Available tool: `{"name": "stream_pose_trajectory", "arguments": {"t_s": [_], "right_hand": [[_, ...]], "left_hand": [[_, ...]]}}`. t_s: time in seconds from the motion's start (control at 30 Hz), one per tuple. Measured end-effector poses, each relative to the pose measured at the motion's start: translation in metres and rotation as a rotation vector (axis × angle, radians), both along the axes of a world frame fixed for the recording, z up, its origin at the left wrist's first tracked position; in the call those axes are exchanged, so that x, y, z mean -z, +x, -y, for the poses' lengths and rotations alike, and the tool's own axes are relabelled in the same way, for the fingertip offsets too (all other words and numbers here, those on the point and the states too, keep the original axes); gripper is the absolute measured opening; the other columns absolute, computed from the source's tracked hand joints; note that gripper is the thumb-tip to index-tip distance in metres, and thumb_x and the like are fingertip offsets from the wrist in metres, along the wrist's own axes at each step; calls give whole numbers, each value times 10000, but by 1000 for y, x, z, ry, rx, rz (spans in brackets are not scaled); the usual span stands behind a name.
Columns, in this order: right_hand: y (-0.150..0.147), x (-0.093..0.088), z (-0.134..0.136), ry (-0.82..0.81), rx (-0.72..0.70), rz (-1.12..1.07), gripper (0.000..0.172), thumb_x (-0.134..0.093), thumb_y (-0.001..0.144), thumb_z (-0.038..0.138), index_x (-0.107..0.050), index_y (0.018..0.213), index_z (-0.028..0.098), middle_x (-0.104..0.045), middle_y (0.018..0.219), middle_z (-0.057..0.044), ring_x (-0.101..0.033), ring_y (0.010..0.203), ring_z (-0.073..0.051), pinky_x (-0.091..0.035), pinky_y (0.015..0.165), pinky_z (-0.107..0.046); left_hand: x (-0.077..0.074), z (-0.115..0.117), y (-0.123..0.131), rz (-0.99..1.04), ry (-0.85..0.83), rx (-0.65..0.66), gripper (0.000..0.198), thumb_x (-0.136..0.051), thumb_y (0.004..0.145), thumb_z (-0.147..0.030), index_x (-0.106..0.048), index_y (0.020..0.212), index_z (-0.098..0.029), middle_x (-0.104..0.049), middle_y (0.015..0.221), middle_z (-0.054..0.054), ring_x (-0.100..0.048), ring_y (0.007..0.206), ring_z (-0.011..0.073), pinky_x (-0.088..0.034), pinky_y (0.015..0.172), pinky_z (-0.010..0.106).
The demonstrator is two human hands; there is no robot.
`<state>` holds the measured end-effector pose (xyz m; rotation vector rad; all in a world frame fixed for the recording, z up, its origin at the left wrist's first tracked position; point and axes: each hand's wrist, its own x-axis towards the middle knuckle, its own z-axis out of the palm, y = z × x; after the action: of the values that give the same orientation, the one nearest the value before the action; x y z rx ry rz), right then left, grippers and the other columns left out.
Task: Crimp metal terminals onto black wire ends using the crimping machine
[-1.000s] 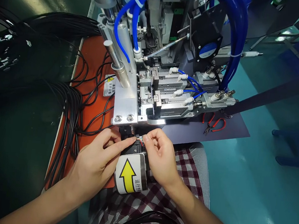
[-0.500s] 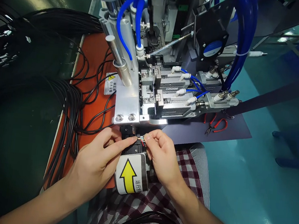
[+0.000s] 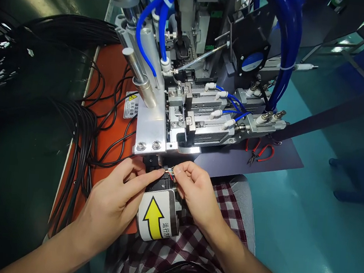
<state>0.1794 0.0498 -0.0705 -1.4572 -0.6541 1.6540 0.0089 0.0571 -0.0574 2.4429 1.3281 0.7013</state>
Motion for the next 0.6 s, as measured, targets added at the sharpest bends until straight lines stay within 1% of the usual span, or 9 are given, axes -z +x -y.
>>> {"name": "stream_pose_trajectory", "arguments": {"t_s": [0.07,0.13,0.23,0.3,0.43,0.6], "right_hand": [[4,1,2,50,-31,19,322,-624,830,465,-548,702,180,-379,519,68,-306,478,-83,-255,453,-212],[8,1,3,90,-31,66,300,-618,839,451,-571,726,177,-420,547,54,-337,501,-89,-276,468,-215],[10,-1,3,102,-20,166,258,-653,807,423,-592,742,181,-518,647,18,-411,550,-109,-317,478,-224],[10,-2,3,109,-20,213,250,-662,791,418,-596,730,184,-551,675,3,-442,569,-124,-340,478,-230],[9,-3,1,98,-31,209,242,-668,779,414,-605,732,185,-565,668,1,-467,579,-131,-378,501,-233],[7,-2,-1,94,-37,208,249,-689,756,409,-597,714,181,-583,683,-5,-500,612,-141,-402,534,-237]], "left_hand": [[0,0,0,-5,-7,9,352,-445,869,-80,-705,1097,-147,-507,817,53,-528,557,97,-488,489,201],[0,0,-1,-10,-10,12,342,-452,874,-95,-705,1099,-150,-503,808,48,-518,547,93,-482,486,200],[0,0,-1,-19,-12,2,339,-450,882,-107,-701,1103,-162,-496,800,39,-511,552,88,-474,491,188],[0,0,-1,-29,-13,-1,341,-443,888,-115,-697,1108,-172,-498,804,36,-504,556,84,-471,494,179],[0,0,-1,-33,-1,0,345,-437,888,-109,-696,1105,-180,-501,803,31,-496,552,79,-464,488,170],[1,0,-1,-1,6,4,346,-455,872,-78,-700,1103,-154,-502,806,43,-504,551,88,-464,483,190]]}}
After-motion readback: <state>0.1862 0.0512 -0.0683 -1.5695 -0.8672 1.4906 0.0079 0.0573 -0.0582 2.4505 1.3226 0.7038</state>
